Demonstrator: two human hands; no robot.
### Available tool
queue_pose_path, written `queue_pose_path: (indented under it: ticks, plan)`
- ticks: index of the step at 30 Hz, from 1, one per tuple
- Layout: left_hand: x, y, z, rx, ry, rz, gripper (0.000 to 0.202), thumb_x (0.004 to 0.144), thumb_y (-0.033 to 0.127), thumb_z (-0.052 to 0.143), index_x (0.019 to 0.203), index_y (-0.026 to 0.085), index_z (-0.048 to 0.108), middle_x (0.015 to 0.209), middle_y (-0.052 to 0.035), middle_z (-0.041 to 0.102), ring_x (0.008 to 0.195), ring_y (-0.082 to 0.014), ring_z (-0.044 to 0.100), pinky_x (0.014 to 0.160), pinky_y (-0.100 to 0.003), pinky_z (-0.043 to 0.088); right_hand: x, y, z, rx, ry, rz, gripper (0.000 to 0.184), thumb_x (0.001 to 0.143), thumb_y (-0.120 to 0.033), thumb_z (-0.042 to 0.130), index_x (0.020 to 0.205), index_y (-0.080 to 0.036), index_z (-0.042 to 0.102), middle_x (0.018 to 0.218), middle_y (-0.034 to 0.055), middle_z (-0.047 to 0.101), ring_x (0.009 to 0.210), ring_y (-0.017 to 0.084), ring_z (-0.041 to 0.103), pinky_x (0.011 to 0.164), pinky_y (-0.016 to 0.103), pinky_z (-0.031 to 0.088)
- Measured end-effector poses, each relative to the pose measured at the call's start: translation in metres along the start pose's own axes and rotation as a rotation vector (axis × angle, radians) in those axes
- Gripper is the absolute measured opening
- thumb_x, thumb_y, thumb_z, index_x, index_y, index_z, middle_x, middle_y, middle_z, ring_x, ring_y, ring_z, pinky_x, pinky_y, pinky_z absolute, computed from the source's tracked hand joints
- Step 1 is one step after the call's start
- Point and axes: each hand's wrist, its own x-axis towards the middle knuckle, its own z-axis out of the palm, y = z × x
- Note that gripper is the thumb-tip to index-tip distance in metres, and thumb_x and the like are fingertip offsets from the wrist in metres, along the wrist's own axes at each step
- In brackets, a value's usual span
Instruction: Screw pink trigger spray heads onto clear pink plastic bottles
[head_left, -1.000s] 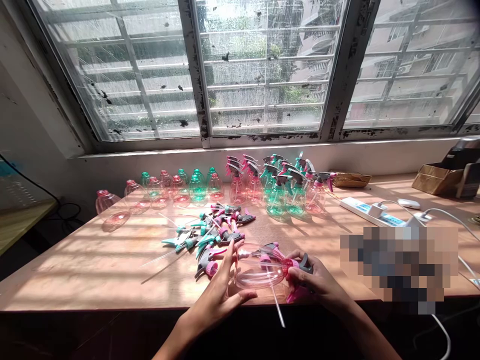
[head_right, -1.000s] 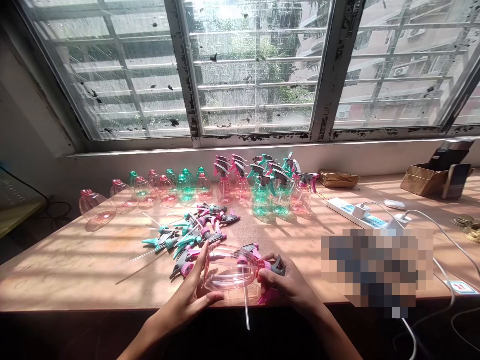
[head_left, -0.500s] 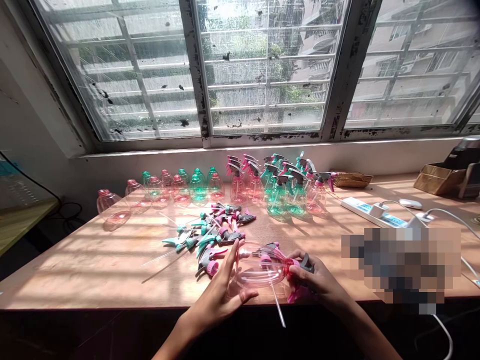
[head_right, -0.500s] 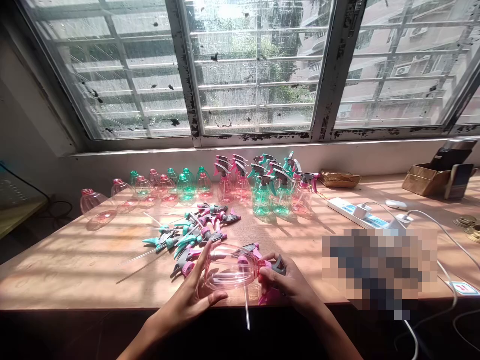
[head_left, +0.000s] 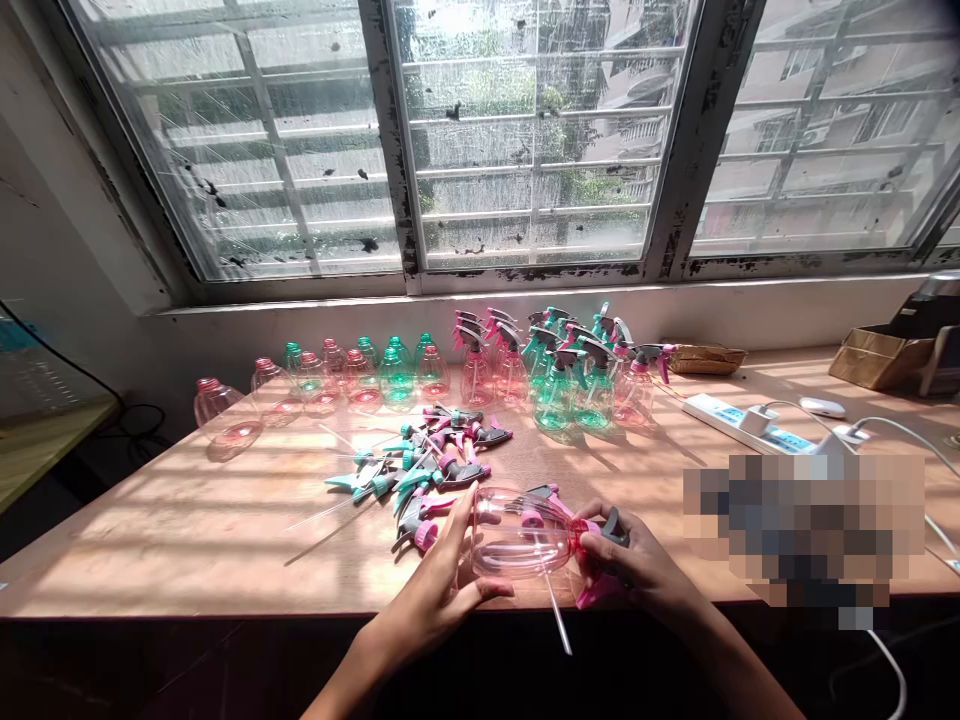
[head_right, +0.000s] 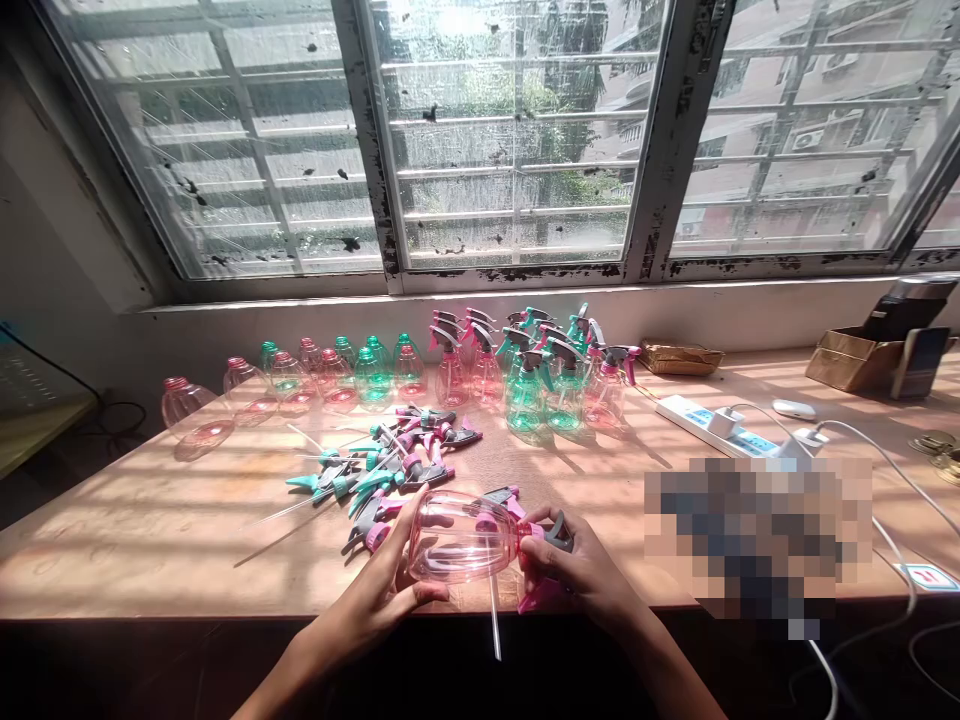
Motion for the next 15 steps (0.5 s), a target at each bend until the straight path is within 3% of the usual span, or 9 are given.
queue_pose_path:
  ticks: [5,10,15]
  plan:
    - [-0.0022,-0.0036,-0.0021,0.063,0.014,0.02,0.095,0.095,0.044,0.07,0.165,0.041,0.005,0.175,-0.0056,0.01,0.158,-0.0417,0.014,0.124,-0.057,0.032,-0.0006,-0.0043,0.0044,-0.008,0.052,0.0,0.04,0.077,-0.046,0.09,0.092,-0.017,0.067,0.067,0.0005,0.073,0.057,0.015,0.066,0.058,0.027,0.054]
    - [-0.0004,-0.0085,-0.0038,0.093,-0.017,0.043,0.084,0.102,0.046,0.058,0.165,0.042,0.003,0.175,-0.0049,0.006,0.159,-0.04,0.015,0.123,-0.057,0.033,0.0,-0.0047,0.0043,-0.011,0.044,0.011,0.041,0.077,-0.048,0.089,0.092,-0.018,0.065,0.065,-0.0004,0.072,0.055,0.016,0.066,0.056,0.028,0.054]
    - [0.0016,-0.0056,-0.0019,0.061,-0.016,0.022,0.108,0.094,0.042,0.075,0.163,0.043,-0.008,0.175,-0.0069,0.004,0.159,-0.0385,0.013,0.123,-0.056,0.035,-0.0004,-0.004,0.003,-0.076,0.038,0.004,0.041,0.078,-0.048,0.089,0.093,-0.017,0.067,0.067,0.0013,0.074,0.058,0.017,0.066,0.059,0.028,0.052]
